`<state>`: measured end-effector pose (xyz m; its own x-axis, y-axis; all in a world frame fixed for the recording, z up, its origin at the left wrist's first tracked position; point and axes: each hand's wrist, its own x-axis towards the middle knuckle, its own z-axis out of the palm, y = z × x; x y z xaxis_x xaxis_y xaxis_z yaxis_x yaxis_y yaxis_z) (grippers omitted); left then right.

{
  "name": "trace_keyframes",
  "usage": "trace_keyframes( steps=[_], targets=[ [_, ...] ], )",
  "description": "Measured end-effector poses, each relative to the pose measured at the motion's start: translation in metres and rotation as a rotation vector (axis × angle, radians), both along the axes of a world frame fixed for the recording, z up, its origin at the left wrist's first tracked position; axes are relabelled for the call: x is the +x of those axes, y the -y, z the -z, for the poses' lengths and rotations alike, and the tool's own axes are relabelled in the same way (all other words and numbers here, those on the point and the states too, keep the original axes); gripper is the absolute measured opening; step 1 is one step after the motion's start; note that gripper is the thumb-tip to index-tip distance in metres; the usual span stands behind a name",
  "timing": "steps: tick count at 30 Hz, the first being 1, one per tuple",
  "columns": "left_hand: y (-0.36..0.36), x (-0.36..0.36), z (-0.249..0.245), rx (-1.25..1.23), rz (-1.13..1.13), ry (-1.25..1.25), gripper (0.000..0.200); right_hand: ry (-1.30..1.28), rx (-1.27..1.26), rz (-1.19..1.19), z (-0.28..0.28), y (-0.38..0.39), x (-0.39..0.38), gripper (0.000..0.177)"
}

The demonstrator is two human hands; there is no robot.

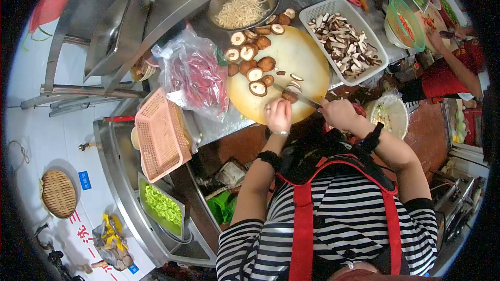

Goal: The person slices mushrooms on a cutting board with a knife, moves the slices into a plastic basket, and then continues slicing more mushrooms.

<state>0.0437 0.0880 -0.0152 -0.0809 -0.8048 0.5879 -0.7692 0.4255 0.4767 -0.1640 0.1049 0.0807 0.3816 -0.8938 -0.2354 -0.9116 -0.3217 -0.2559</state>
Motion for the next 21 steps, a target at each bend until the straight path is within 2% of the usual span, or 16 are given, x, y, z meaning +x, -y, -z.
trace_keyframes(
  steps=[3,6,11,15,17,21],
  targets=[
    [0.001,-0.002,-0.003,0.000,-0.009,-0.081,0.009,0.042,-0.025,0.008,-0.021,-0.004,-0.001,0.028],
    [-0.002,-0.002,-0.003,-0.028,-0.031,-0.119,0.009,0.027,-0.003,0.017,0.010,-0.010,0.006,0.028],
    [0.001,-0.004,-0.007,0.005,-0.049,0.037,0.007,0.006,-0.019,0.001,0.006,-0.006,0.005,0.027],
    [-0.003,0.003,-0.007,0.019,-0.048,-0.095,0.007,0.078,-0.040,0.037,-0.010,-0.007,0.004,0.028],
    [-0.005,0.004,-0.007,0.029,-0.074,-0.089,0.008,0.074,-0.015,0.026,0.016,-0.011,0.006,0.028],
    [0.002,0.004,-0.002,0.037,-0.040,0.008,0.008,0.015,0.003,0.008,0.010,-0.003,0.009,0.029]
  ],
)
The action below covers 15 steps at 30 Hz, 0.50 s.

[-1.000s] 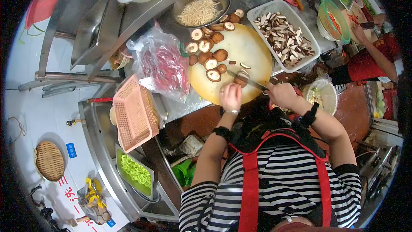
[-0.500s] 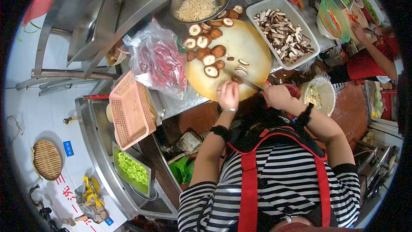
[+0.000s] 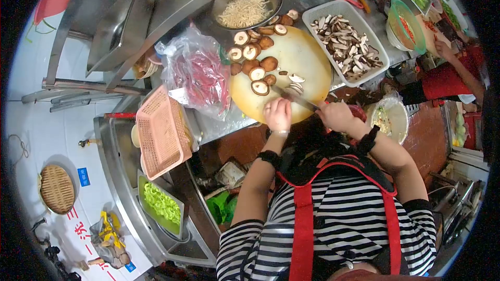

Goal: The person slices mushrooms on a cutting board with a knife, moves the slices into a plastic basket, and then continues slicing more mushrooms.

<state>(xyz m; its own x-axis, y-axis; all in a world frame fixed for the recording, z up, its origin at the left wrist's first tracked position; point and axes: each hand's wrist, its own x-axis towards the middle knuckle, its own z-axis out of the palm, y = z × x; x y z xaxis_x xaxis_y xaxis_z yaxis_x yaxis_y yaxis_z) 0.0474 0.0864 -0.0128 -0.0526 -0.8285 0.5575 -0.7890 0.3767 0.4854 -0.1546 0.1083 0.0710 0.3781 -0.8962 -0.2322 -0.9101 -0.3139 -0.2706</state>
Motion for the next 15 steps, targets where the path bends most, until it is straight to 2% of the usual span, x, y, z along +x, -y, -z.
trace_keyframes(
  steps=[3,5,6,10,11,15],
  targets=[
    [0.009,0.003,-0.002,0.011,0.025,0.004,0.010,0.071,-0.012,0.068,-0.012,0.000,-0.008,0.029],
    [0.016,0.019,-0.007,-0.092,-0.076,0.095,0.016,0.086,0.001,0.065,-0.023,-0.004,-0.014,0.029],
    [0.024,0.028,-0.013,-0.054,-0.108,0.096,0.021,0.102,0.019,0.067,-0.025,-0.006,-0.016,0.029],
    [0.057,0.041,-0.033,0.075,-0.003,0.142,0.028,0.052,0.082,-0.029,-0.014,-0.011,-0.025,0.028],
    [0.061,0.043,-0.033,0.132,0.065,0.193,0.029,0.045,0.071,0.014,-0.012,-0.011,-0.026,0.027],
    [0.060,0.038,-0.022,0.124,0.075,0.185,0.030,0.063,-0.006,0.142,-0.005,-0.004,-0.031,0.027]
  ],
)
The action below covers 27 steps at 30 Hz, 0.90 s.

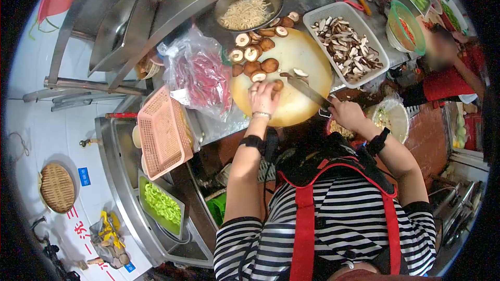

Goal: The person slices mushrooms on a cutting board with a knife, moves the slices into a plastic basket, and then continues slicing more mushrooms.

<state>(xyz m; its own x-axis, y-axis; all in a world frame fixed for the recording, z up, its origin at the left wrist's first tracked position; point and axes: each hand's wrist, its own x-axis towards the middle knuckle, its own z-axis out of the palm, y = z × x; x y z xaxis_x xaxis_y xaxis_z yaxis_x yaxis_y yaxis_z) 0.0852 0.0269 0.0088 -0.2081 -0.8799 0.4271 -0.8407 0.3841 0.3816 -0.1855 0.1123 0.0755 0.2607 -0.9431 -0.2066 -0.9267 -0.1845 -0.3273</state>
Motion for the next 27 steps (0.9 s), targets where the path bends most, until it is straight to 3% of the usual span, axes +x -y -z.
trace_keyframes(
  steps=[3,12,15,20,25,27],
  targets=[
    [-0.022,-0.009,-0.003,0.022,0.106,0.069,0.028,0.001,-0.054,0.021,-0.004,0.003,0.000,0.027],
    [-0.039,-0.037,0.014,-0.114,-0.210,-0.055,0.010,-0.090,-0.075,-0.115,0.004,0.010,0.019,0.024],
    [-0.041,-0.036,0.011,-0.114,-0.171,-0.159,0.009,-0.083,-0.106,-0.115,-0.004,0.006,0.019,0.025],
    [-0.046,-0.036,0.017,-0.128,-0.173,-0.102,0.009,-0.083,-0.150,-0.123,0.013,0.001,0.023,0.027],
    [-0.042,-0.034,0.016,-0.191,-0.166,-0.188,0.007,-0.046,-0.052,-0.085,-0.017,0.002,0.024,0.026],
    [-0.045,-0.036,0.017,-0.185,-0.180,-0.151,0.007,-0.043,-0.039,-0.088,0.000,0.000,0.030,0.025]
  ],
)
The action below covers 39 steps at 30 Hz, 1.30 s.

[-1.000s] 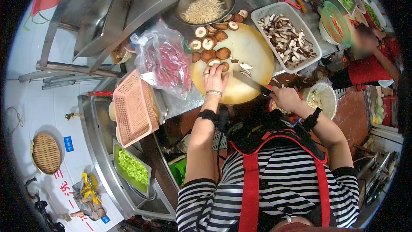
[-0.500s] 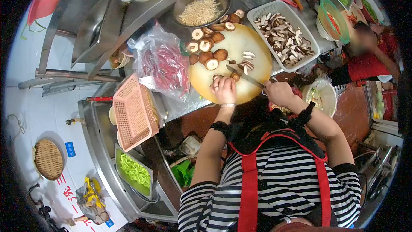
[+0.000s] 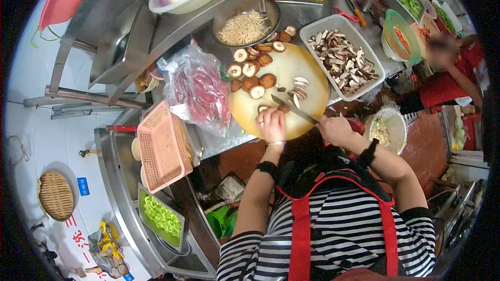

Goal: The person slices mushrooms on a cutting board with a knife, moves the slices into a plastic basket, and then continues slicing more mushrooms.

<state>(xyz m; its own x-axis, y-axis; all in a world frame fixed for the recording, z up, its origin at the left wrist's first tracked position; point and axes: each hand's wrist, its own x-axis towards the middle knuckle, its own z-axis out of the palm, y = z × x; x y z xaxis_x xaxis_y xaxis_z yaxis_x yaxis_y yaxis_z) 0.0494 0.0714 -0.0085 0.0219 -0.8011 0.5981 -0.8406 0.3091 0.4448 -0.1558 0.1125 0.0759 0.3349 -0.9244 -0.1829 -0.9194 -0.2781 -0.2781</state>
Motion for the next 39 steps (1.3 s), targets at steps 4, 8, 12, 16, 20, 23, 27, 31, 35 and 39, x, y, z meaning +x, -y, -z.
trace_keyframes(
  steps=[4,8,12,16,20,23,27,31,35,39],
  targets=[
    [0.002,-0.001,-0.004,0.004,-0.023,0.042,0.007,-0.019,-0.014,-0.007,-0.001,0.002,0.001,0.025],
    [0.001,0.003,0.002,0.012,-0.011,-0.074,0.012,0.060,-0.035,-0.004,-0.010,-0.002,0.001,0.025],
    [0.002,0.016,-0.003,0.039,-0.071,-0.080,0.024,0.000,-0.006,-0.002,0.009,0.000,0.008,0.025],
    [0.006,0.031,0.003,0.275,-0.111,-0.663,0.026,0.000,-0.022,-0.008,0.003,0.005,0.003,0.025],
    [0.008,0.038,0.012,0.354,0.010,-0.453,0.028,0.003,-0.001,0.056,0.007,0.012,-0.006,0.025],
    [-0.009,0.032,-0.011,0.211,-0.092,-0.114,0.023,0.012,0.013,0.065,-0.014,0.012,0.001,0.024],
    [-0.014,0.035,0.000,0.190,0.044,-0.068,0.021,0.067,-0.001,0.051,-0.006,0.006,0.013,0.024],
    [-0.009,0.027,-0.007,0.167,0.030,-0.008,0.022,-0.029,0.066,0.029,0.000,0.013,0.011,0.023],
    [-0.008,0.011,-0.004,0.170,-0.051,0.059,0.022,0.009,-0.002,0.037,-0.006,0.010,0.007,0.022],
    [-0.012,-0.001,-0.004,0.127,-0.083,0.081,0.020,-0.032,0.022,0.008,0.003,0.010,0.011,0.022]
  ],
)
